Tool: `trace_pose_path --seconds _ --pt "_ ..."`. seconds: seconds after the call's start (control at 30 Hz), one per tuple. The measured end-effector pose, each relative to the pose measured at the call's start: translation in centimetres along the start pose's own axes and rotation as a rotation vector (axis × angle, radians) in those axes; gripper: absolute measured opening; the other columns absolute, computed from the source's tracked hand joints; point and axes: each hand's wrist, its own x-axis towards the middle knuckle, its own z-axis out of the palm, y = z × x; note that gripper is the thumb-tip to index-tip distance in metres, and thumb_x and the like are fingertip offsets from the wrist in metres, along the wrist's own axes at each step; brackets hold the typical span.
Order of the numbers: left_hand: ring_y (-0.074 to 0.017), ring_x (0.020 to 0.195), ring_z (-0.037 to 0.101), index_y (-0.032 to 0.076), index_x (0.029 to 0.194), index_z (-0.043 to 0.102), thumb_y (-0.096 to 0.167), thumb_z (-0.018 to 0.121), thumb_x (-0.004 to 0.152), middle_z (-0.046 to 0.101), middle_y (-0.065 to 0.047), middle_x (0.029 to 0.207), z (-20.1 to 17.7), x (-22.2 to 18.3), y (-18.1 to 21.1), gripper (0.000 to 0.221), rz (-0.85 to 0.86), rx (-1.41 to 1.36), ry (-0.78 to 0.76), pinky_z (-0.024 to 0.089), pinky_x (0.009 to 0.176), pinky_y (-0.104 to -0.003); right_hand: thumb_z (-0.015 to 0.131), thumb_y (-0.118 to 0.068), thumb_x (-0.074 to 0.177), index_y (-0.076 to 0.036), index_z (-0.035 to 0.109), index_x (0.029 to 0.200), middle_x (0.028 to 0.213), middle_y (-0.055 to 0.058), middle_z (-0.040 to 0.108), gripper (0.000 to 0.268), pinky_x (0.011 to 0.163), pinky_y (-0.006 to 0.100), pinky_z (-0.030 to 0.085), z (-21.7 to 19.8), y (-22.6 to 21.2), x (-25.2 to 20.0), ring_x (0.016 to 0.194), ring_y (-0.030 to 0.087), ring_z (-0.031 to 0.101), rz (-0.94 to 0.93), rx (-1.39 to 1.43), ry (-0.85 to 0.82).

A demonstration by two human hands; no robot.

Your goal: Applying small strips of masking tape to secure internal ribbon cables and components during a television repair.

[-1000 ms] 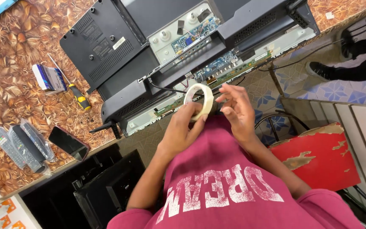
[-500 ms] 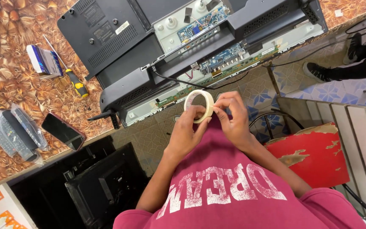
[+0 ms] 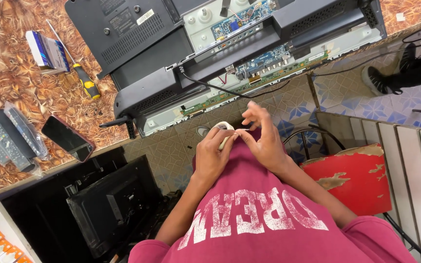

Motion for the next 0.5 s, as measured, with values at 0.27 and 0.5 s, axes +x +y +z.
trace_pose_path --seconds 0.27,0.5 --pt "-0.0323 0.073 0.071 0.028 0.102 0.073 0.025 0.069 0.095 0.061 0.000 0.078 0.0 -0.5 -1.1 0.009 0.044 0.161 -0.049 0.057 0.058 -0.043 0.068 -0.015 0.100 -0.002 0.072 0.105 0.096 0.010 0.065 0.015 0.072 0.039 0.052 -1.1 -0.2 0.9 0.086 0.030 0.066 -0.319 -0.288 -0.233" --pt "-0.0325 0.067 0.069 0.024 0.099 0.073 0.022 0.068 0.094 0.059 -0.002 0.074 0.0 -0.4 -0.5 0.007 0.109 0.194 -0.011 0.056 0.056 -0.041 0.069 -0.009 0.097 -0.004 0.070 0.093 0.085 0.008 0.061 0.006 0.069 0.037 0.051 -0.7 0.0 0.5 0.076 0.028 0.063 -0.338 -0.370 -0.172"
